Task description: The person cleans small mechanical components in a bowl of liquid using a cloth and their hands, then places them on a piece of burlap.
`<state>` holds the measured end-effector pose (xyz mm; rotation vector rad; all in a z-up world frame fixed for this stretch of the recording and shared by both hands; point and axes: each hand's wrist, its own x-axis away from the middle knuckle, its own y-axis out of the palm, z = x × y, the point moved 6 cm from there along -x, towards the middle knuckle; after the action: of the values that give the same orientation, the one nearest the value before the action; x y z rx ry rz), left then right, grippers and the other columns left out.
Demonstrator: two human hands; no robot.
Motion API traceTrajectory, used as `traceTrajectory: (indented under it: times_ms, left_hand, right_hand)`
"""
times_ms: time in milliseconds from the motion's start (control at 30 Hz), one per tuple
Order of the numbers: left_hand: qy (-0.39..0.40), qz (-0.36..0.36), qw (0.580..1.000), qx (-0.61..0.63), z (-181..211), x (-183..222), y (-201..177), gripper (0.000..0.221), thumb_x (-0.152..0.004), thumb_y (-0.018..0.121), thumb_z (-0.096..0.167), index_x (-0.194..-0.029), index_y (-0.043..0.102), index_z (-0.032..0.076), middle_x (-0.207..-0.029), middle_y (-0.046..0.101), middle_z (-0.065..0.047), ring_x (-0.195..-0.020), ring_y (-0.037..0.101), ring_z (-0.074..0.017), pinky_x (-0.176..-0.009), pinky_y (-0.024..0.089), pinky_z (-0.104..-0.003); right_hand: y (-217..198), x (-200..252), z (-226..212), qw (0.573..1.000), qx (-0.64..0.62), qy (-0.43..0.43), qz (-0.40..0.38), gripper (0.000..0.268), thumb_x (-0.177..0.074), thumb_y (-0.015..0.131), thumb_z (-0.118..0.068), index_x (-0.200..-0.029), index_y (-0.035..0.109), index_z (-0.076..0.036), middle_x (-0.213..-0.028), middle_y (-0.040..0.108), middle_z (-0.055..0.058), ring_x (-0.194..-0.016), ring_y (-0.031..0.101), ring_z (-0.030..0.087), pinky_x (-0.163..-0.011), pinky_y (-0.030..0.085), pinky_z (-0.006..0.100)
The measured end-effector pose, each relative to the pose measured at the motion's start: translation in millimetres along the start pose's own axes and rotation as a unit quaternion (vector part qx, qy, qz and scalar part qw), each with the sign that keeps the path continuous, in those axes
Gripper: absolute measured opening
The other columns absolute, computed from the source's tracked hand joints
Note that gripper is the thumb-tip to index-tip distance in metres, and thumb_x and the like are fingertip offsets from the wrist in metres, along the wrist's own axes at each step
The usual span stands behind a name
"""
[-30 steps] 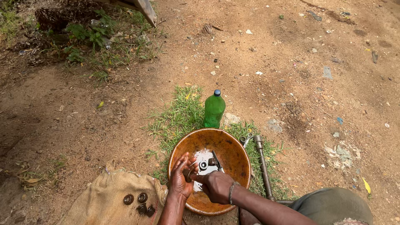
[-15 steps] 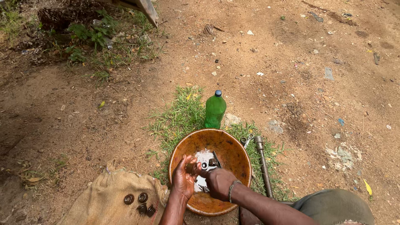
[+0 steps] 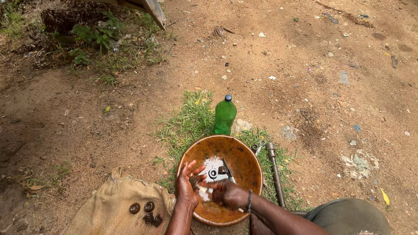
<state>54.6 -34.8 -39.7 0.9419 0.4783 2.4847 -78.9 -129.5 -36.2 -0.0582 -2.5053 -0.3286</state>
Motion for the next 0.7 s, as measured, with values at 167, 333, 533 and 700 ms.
traceTrajectory:
  times_ms: [167, 333, 533, 700]
  left_hand:
    - [-0.061, 0.011, 0.996, 0.070, -13, -12, -6, 0.059, -0.091, 0.064, 0.034, -0.137, 0.056, -0.002, -0.125, 0.069, -0.024, -0.105, 0.071, -0.0316, -0.089, 0.059, -0.040]
    - [-0.043, -0.070, 0.992, 0.097, -24, -22, 0, 0.057, -0.080, 0.070, 0.007, -0.134, 0.058, -0.004, -0.123, 0.069, -0.021, -0.109, 0.073, -0.0303, -0.095, 0.063, -0.034]
    - [0.051, -0.185, 0.969, 0.159, -6, -21, 2, 0.056, -0.103, 0.083, 0.016, -0.147, 0.060, -0.012, -0.108, 0.063, -0.014, -0.100, 0.062, -0.0224, -0.088, 0.055, -0.034]
    - [0.000, -0.092, 0.987, 0.135, -13, -18, -2, 0.054, -0.091, 0.072, 0.029, -0.133, 0.059, -0.003, -0.115, 0.068, -0.022, -0.108, 0.068, -0.0349, -0.094, 0.059, -0.046]
  right_hand:
    - [15, 8, -20, 0.863, 0.478, -0.117, 0.118, 0.054, -0.100, 0.060, -0.006, -0.152, 0.056, -0.020, -0.070, 0.069, 0.008, -0.053, 0.058, 0.011, -0.051, 0.051, 0.032]
    - [-2, 21, -46, 0.960, 0.250, -0.043, 0.119, 0.051, -0.102, 0.058, -0.010, -0.151, 0.052, -0.023, -0.060, 0.066, 0.003, -0.044, 0.057, 0.006, -0.046, 0.050, 0.024]
    - [14, 40, -28, 0.971, -0.235, -0.003, -0.051, 0.060, -0.100, 0.058, -0.002, -0.157, 0.052, -0.021, -0.060, 0.058, 0.001, -0.038, 0.043, 0.006, -0.034, 0.037, 0.021]
    - [18, 21, -31, 0.881, 0.441, -0.139, 0.104, 0.045, -0.106, 0.062, -0.013, -0.150, 0.058, -0.023, -0.076, 0.062, -0.012, -0.041, 0.052, 0.004, -0.039, 0.050, 0.025]
